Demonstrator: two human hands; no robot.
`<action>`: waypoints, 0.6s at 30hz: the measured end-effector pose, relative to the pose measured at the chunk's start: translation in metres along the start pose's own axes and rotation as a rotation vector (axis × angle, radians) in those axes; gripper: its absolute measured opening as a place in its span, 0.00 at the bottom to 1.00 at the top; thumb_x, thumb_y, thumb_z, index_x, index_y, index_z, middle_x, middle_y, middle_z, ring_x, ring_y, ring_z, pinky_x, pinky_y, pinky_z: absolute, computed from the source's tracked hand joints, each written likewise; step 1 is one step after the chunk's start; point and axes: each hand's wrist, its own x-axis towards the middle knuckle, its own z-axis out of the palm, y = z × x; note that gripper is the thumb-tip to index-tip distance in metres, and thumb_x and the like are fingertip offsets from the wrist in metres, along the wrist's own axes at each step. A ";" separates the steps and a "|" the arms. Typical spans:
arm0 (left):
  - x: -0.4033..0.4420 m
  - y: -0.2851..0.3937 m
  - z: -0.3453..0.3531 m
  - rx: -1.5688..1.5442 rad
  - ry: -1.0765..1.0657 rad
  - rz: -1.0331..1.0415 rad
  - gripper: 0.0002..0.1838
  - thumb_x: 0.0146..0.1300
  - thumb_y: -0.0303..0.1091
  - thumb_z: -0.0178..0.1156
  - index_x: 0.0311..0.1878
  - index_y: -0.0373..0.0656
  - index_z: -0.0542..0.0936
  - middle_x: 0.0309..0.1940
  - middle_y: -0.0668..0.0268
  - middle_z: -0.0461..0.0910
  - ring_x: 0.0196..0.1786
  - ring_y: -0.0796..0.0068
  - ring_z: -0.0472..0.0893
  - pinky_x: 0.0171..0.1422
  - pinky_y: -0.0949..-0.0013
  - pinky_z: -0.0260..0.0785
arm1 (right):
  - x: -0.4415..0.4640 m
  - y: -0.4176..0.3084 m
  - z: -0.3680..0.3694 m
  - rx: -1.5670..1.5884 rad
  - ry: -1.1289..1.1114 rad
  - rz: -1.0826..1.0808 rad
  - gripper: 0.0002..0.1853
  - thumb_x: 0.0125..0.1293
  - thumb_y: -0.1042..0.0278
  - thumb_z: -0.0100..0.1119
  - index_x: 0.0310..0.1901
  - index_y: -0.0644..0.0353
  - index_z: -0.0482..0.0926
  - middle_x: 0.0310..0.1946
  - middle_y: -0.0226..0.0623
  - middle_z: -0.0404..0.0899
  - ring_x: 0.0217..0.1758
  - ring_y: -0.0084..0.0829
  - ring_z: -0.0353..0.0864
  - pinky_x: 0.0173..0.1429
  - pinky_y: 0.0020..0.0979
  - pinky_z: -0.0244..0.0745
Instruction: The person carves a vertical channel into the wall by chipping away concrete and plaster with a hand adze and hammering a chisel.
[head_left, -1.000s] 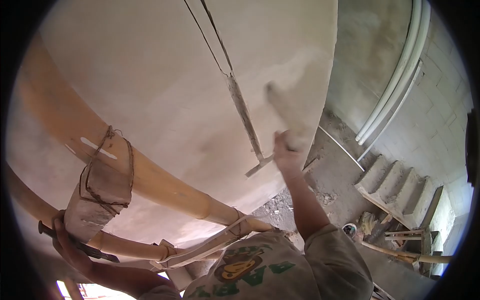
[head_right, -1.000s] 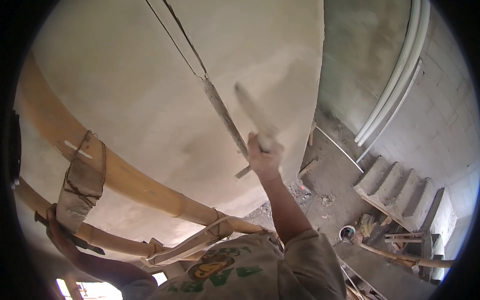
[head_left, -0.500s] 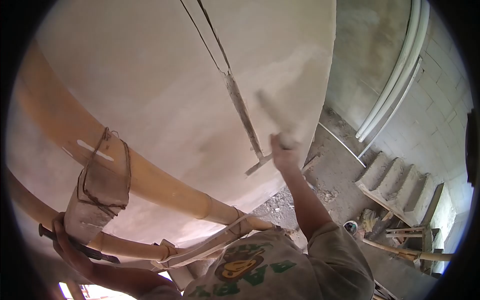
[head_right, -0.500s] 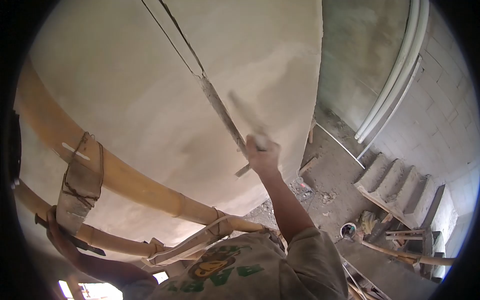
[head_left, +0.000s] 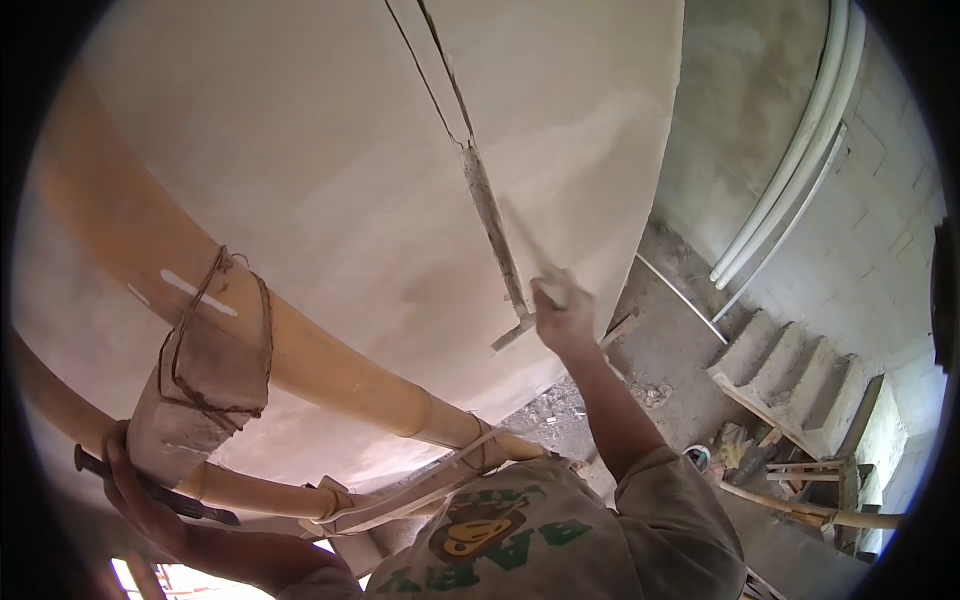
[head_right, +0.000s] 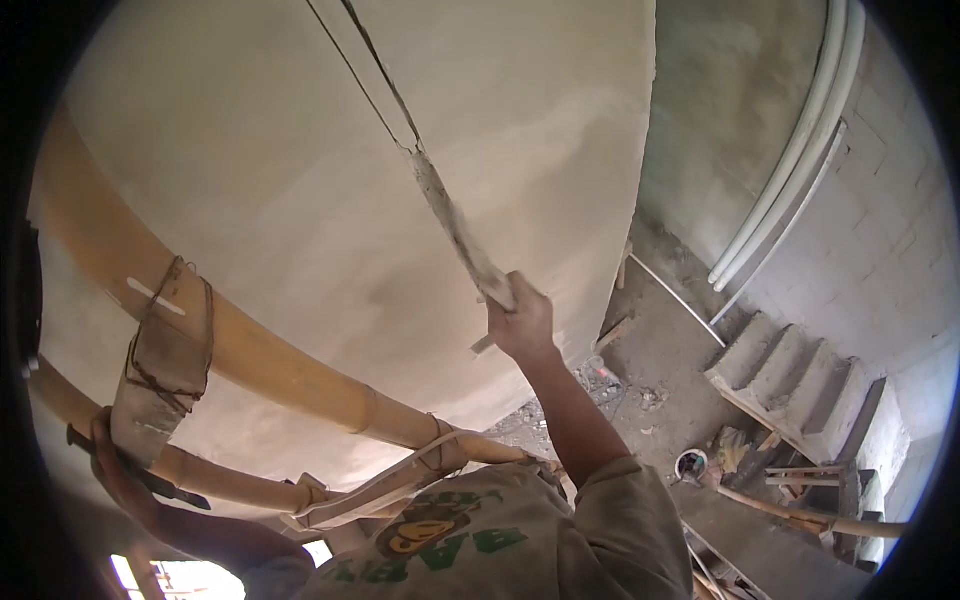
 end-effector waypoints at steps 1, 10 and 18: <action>-0.003 0.000 0.000 0.008 -0.012 -0.002 0.25 0.69 0.50 0.47 0.45 0.33 0.78 0.41 0.61 0.76 0.48 0.68 0.73 0.58 0.67 0.61 | -0.021 0.042 0.011 -0.342 -0.086 -0.116 0.10 0.63 0.66 0.59 0.33 0.67 0.76 0.20 0.44 0.78 0.25 0.42 0.83 0.29 0.38 0.76; -0.009 0.010 0.013 -0.045 0.020 0.006 0.24 0.70 0.49 0.45 0.44 0.34 0.77 0.39 0.62 0.74 0.48 0.69 0.71 0.58 0.67 0.59 | 0.002 -0.060 -0.010 0.002 -0.018 0.178 0.09 0.64 0.64 0.58 0.33 0.60 0.74 0.21 0.50 0.78 0.27 0.54 0.80 0.31 0.47 0.74; -0.003 -0.005 -0.003 -0.010 -0.038 0.035 0.23 0.70 0.47 0.45 0.43 0.34 0.77 0.39 0.62 0.75 0.48 0.68 0.72 0.59 0.67 0.59 | -0.038 0.043 0.020 -0.310 -0.246 0.373 0.12 0.63 0.61 0.59 0.35 0.63 0.74 0.23 0.54 0.77 0.30 0.58 0.79 0.33 0.47 0.73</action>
